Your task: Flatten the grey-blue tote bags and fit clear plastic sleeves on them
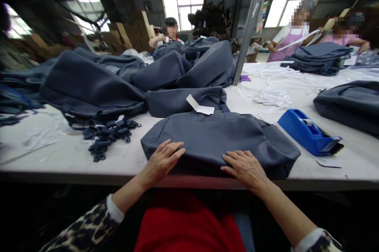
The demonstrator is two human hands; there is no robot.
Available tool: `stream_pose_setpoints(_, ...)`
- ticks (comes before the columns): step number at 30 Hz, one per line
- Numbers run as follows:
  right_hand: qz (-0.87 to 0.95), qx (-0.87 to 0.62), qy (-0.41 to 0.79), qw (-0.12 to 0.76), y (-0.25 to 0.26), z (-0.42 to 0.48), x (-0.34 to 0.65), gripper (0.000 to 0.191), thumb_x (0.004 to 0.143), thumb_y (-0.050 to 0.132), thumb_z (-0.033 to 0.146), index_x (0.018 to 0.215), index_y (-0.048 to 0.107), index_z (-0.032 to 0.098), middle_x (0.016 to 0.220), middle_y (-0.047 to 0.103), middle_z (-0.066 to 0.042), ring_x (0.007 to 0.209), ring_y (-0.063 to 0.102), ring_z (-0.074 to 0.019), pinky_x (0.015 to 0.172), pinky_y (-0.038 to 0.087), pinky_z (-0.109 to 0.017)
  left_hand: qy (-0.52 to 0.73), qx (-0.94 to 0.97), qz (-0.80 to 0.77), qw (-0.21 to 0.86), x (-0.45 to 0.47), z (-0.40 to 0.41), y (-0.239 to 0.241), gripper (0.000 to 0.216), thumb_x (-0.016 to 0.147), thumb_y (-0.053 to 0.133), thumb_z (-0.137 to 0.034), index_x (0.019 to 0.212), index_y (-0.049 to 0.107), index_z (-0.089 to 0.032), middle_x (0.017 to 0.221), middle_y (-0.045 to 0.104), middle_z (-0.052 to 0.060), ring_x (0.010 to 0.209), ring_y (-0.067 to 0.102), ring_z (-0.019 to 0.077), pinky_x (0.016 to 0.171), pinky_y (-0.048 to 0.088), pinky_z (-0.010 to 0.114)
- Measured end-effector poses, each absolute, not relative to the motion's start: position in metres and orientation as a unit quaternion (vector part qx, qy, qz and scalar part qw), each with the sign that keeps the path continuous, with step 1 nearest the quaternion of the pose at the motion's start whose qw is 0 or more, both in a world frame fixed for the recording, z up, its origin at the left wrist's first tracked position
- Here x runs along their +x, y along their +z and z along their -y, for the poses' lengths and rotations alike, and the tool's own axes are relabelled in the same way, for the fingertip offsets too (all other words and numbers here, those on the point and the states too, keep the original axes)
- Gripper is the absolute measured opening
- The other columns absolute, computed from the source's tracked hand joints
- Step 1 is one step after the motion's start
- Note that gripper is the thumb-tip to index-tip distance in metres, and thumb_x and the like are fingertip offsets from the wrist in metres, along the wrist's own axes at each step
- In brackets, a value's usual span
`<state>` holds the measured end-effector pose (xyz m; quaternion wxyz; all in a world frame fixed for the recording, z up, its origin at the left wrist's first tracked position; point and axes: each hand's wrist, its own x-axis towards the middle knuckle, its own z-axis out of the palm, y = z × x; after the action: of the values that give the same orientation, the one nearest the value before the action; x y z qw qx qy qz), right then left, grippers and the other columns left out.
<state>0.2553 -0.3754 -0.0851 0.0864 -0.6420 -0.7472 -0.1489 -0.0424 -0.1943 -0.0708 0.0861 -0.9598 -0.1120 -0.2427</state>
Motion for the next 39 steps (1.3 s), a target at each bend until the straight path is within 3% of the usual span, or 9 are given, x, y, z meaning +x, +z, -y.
stream_pose_setpoints(6, 0.71, -0.651, -0.223, 0.15, -0.065, 0.373, 0.25, 0.028, 0.099, 0.048, 0.041, 0.098, 0.066, 0.019, 0.088, 0.072, -0.004, 0.076, 0.063, -0.0174, 0.073, 0.038, -0.031, -0.339, -0.922, 0.06, 0.18, -0.017, 0.177, -0.073, 0.037, 0.094, 0.047, -0.007, 0.126, 0.056, -0.022, 0.126, 0.059, 0.01, 0.117, 0.055, 0.0199, 0.109, 0.038, 0.044)
stream_pose_setpoints(11, 0.71, -0.593, -0.307, 0.223, -0.063, 0.375, 0.236, 0.007, 0.092, 0.062, 0.021, 0.098, 0.062, 0.018, 0.099, 0.069, -0.007, 0.09, 0.06, -0.0211, 0.085, 0.04, -0.034, -0.319, -0.927, 0.037, 0.195, -0.01, 0.168, -0.059, 0.036, 0.095, 0.045, -0.008, 0.128, 0.055, -0.019, 0.12, 0.062, 0.009, 0.114, 0.056, 0.0192, 0.109, 0.04, 0.041)
stream_pose_setpoints(17, 0.719, -0.575, -0.306, 0.243, -0.076, 0.369, 0.234, 0.011, 0.091, 0.06, 0.013, 0.102, 0.059, 0.017, 0.1, 0.067, -0.009, 0.091, 0.059, -0.0212, 0.085, 0.042, -0.036, -0.307, -0.928, 0.029, 0.208, -0.006, 0.168, -0.056, 0.035, 0.095, 0.044, -0.009, 0.129, 0.053, -0.014, 0.117, 0.063, 0.01, 0.106, 0.059, 0.0207, 0.104, 0.044, 0.04)
stream_pose_setpoints(21, 0.712, -0.585, -0.306, 0.24, -0.08, 0.363, 0.235, 0.014, 0.092, 0.059, 0.012, 0.105, 0.058, 0.016, 0.102, 0.067, -0.009, 0.091, 0.058, -0.0213, 0.086, 0.042, -0.036, -0.281, -0.94, 0.02, 0.195, -0.004, 0.169, -0.06, 0.028, 0.096, 0.051, -0.02, 0.122, 0.056, -0.011, 0.113, 0.063, 0.011, 0.102, 0.058, 0.0233, 0.097, 0.047, 0.041)
stream_pose_setpoints(27, 0.737, -0.556, -0.296, 0.246, -0.086, 0.367, 0.238, 0.014, 0.094, 0.058, 0.021, 0.107, 0.057, 0.016, 0.095, 0.068, -0.008, 0.089, 0.06, -0.0201, 0.084, 0.041, -0.034, -0.226, -0.965, 0.012, 0.131, -0.006, 0.179, -0.059, 0.017, 0.097, 0.046, -0.016, 0.103, 0.061, -0.014, 0.098, 0.064, 0.009, 0.09, 0.056, 0.0195, 0.086, 0.048, 0.035)
stream_pose_setpoints(34, 0.804, -0.524, -0.237, 0.151, -0.067, 0.381, 0.254, 0.018, 0.098, 0.045, 0.016, 0.093, 0.063, 0.019, 0.079, 0.064, -0.003, 0.072, 0.052, -0.0153, 0.068, 0.034, -0.031, -0.204, -0.979, 0.029, 0.01, -0.017, 0.191, -0.033, 0.017, 0.097, 0.05, -0.026, 0.093, 0.063, -0.017, 0.089, 0.064, 0.005, 0.084, 0.055, 0.0176, 0.078, 0.047, 0.03)
stream_pose_setpoints(39, 0.805, -0.526, -0.238, 0.136, -0.086, 0.393, 0.244, 0.021, 0.097, 0.044, 0.011, 0.094, 0.064, 0.017, 0.074, 0.06, -0.002, 0.069, 0.047, -0.0156, 0.065, 0.032, -0.031, -0.203, -0.977, 0.054, 0.028, -0.028, 0.215, -0.066, 0.013, 0.097, 0.051, -0.021, 0.097, 0.063, -0.017, 0.084, 0.061, 0.004, 0.079, 0.055, 0.0172, 0.074, 0.047, 0.029)
